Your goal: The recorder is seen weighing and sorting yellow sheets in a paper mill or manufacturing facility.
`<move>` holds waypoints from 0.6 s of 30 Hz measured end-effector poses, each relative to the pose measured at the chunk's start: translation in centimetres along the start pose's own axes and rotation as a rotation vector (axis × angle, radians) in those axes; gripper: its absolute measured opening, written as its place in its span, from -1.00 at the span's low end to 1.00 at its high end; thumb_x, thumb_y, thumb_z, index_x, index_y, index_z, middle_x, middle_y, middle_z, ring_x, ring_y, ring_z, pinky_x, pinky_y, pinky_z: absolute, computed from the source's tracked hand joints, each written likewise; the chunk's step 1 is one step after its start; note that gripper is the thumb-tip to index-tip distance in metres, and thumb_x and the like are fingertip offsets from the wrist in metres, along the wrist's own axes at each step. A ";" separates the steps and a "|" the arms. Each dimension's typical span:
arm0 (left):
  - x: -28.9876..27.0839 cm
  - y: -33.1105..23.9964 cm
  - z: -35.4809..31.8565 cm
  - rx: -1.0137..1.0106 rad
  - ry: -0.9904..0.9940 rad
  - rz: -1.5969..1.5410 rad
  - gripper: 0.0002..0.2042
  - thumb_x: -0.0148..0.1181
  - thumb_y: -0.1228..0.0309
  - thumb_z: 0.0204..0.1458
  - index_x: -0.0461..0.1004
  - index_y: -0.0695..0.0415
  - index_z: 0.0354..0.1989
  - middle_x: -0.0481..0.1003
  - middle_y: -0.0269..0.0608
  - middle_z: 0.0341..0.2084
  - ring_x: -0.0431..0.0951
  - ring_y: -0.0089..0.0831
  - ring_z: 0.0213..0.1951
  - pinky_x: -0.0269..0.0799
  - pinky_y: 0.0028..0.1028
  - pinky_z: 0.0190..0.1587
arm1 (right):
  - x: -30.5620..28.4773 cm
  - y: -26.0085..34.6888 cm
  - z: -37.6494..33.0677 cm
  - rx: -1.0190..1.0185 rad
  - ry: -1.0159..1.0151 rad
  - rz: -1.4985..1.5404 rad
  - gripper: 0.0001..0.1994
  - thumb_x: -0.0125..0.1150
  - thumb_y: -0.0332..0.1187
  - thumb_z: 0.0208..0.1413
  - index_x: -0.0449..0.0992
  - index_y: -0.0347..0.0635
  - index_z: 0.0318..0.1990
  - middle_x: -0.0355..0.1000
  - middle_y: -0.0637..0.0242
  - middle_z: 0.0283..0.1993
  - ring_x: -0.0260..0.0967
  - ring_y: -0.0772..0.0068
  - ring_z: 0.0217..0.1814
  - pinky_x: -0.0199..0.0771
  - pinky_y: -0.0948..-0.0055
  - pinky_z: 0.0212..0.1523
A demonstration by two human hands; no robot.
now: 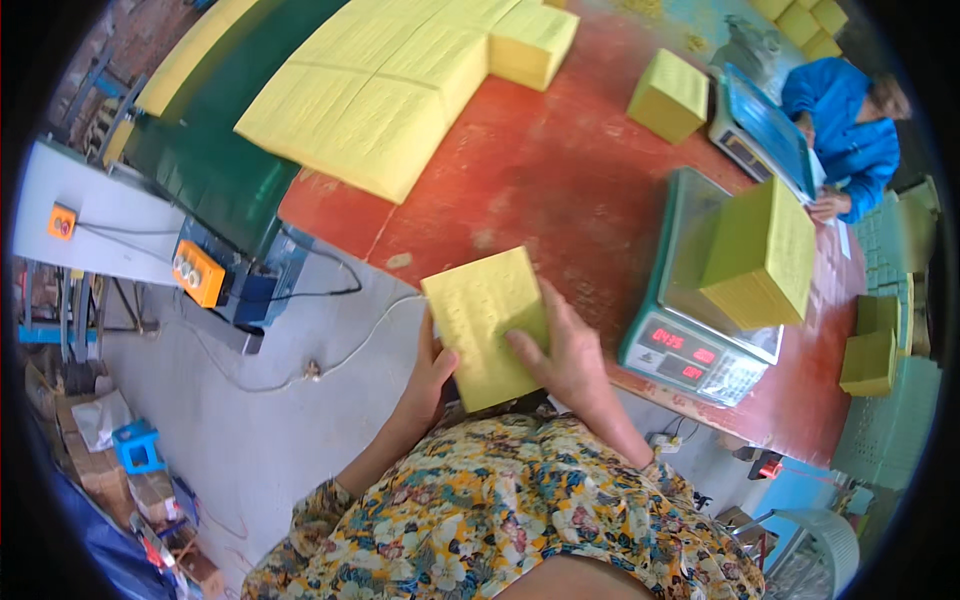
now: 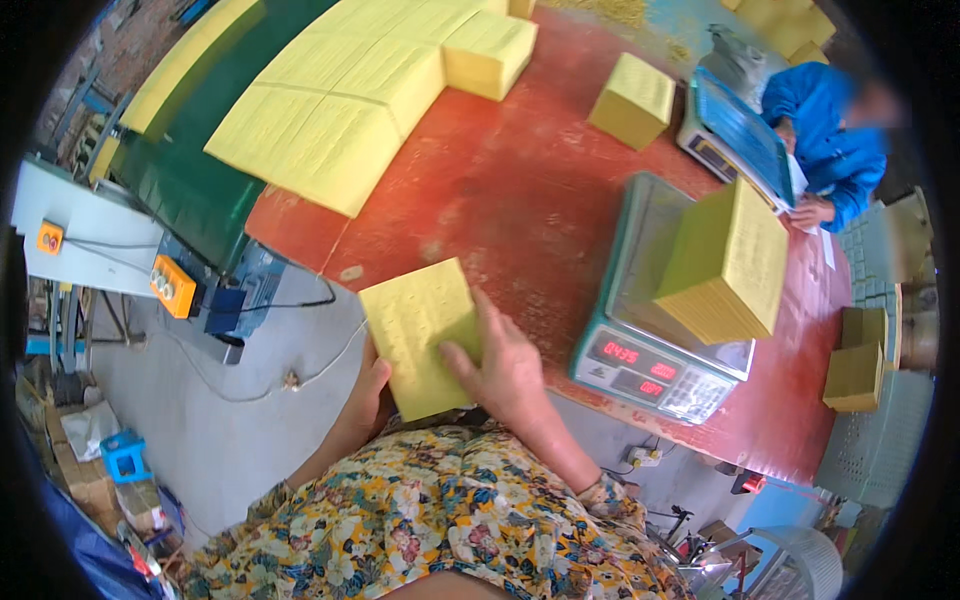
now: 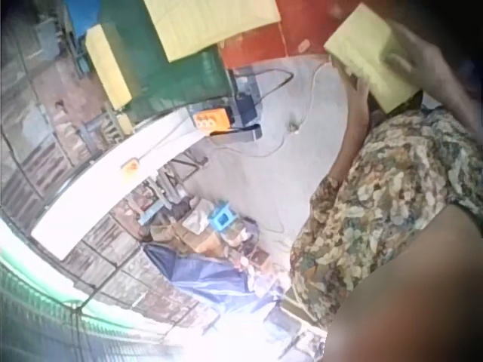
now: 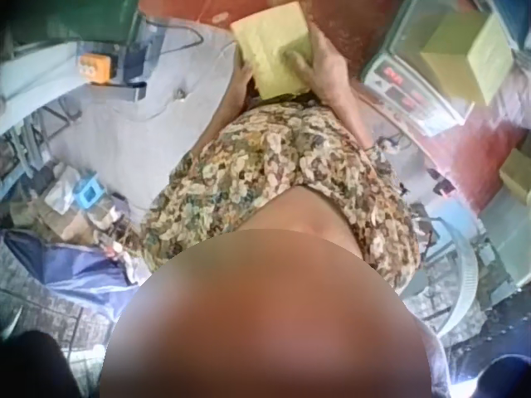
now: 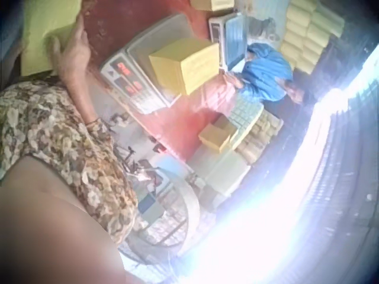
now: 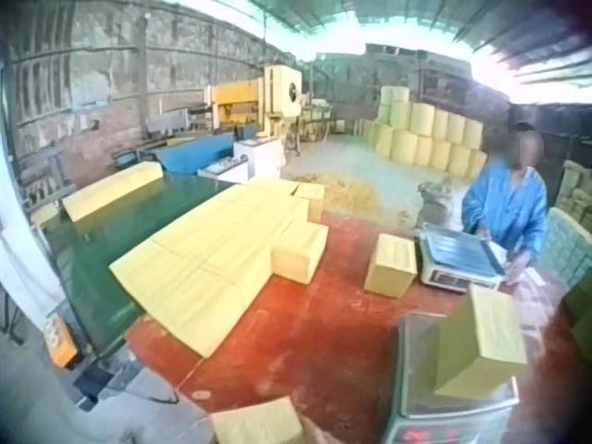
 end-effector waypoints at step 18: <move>24.9 -8.9 3.2 0.381 0.283 0.412 -0.53 -0.16 0.19 0.36 0.21 0.22 0.32 0.33 -0.05 0.24 0.41 -0.31 0.21 0.37 -0.32 0.23 | -26.7 -5.9 -4.6 0.179 -0.074 0.710 -0.39 -0.06 0.17 0.30 0.43 -0.20 0.18 0.50 0.28 0.01 0.43 0.47 0.03 0.46 0.34 0.00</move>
Point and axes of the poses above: each hand's wrist, its own z-axis towards the middle knuckle, its own x-axis out of the palm, y = z × x, the point moved 6 cm from there along z, towards the middle knuckle
